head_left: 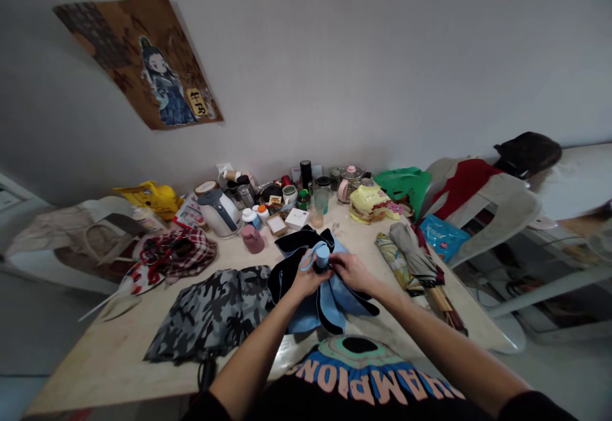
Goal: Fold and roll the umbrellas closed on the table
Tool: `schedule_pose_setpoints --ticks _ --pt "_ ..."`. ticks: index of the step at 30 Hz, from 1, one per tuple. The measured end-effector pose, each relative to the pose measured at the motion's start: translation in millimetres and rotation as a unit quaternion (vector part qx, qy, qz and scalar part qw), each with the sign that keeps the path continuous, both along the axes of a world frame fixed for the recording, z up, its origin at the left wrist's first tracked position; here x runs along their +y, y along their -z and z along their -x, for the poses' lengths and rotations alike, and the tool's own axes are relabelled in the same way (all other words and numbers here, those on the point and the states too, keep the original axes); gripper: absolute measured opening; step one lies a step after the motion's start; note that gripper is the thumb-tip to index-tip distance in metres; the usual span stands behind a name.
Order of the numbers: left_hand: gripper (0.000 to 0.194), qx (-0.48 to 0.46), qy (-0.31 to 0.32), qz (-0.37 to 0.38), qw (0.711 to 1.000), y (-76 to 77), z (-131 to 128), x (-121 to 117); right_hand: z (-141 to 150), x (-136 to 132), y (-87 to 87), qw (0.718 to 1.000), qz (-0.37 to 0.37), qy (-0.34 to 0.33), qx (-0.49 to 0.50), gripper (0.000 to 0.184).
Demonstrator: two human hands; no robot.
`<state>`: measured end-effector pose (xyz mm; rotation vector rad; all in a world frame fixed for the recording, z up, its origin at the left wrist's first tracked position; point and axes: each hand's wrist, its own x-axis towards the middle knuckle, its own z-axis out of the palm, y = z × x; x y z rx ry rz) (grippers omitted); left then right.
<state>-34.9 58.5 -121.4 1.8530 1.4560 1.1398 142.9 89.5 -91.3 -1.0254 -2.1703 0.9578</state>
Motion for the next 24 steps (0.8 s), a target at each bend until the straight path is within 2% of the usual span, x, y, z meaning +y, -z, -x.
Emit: schedule_pose_setpoints --ticks 2,5,7,9,12,15,17,20,22,24 --pt "0.038 -0.009 -0.012 0.015 1.0 1.5 -3 -1 1 0 0.8 0.999 0.022 -0.019 0.038 0.031" --pt "0.03 -0.019 -0.018 0.027 0.999 2.1 -5 -3 -4 9 0.3 0.997 0.003 0.055 0.057 0.033" --pt "0.025 -0.016 -0.02 0.02 0.999 1.9 -7 -4 -7 18 -0.7 0.994 -0.045 0.095 0.038 0.031" --pt "0.025 -0.012 -0.02 0.012 1.0 2.3 -9 -4 -7 27 -1.6 0.993 -0.075 0.096 0.002 0.027" --pt "0.028 -0.01 -0.02 0.009 1.0 5.2 -12 -2 -3 34 -2.2 0.994 -0.067 0.083 -0.038 0.023" --pt "0.04 -0.029 -0.038 0.011 0.999 9.7 -15 0 2 32 -1.4 0.996 -0.06 0.06 -0.04 0.024" --pt "0.052 -0.059 -0.055 0.016 0.997 12.6 -17 0 4 27 0.9 0.999 -0.041 0.016 -0.019 0.032" --pt "0.07 -0.109 -0.082 0.016 0.991 16.5 -20 -1 6 18 8.7 0.998 0.024 -0.038 0.042 0.048" --pt "0.081 -0.127 -0.096 0.021 0.987 19.3 -22 -2 9 13 16.4 0.995 0.054 -0.049 0.068 0.058" --pt "0.088 -0.138 -0.093 0.035 0.985 22.0 -23 -4 14 9 24.9 0.995 0.037 -0.029 0.083 0.065"
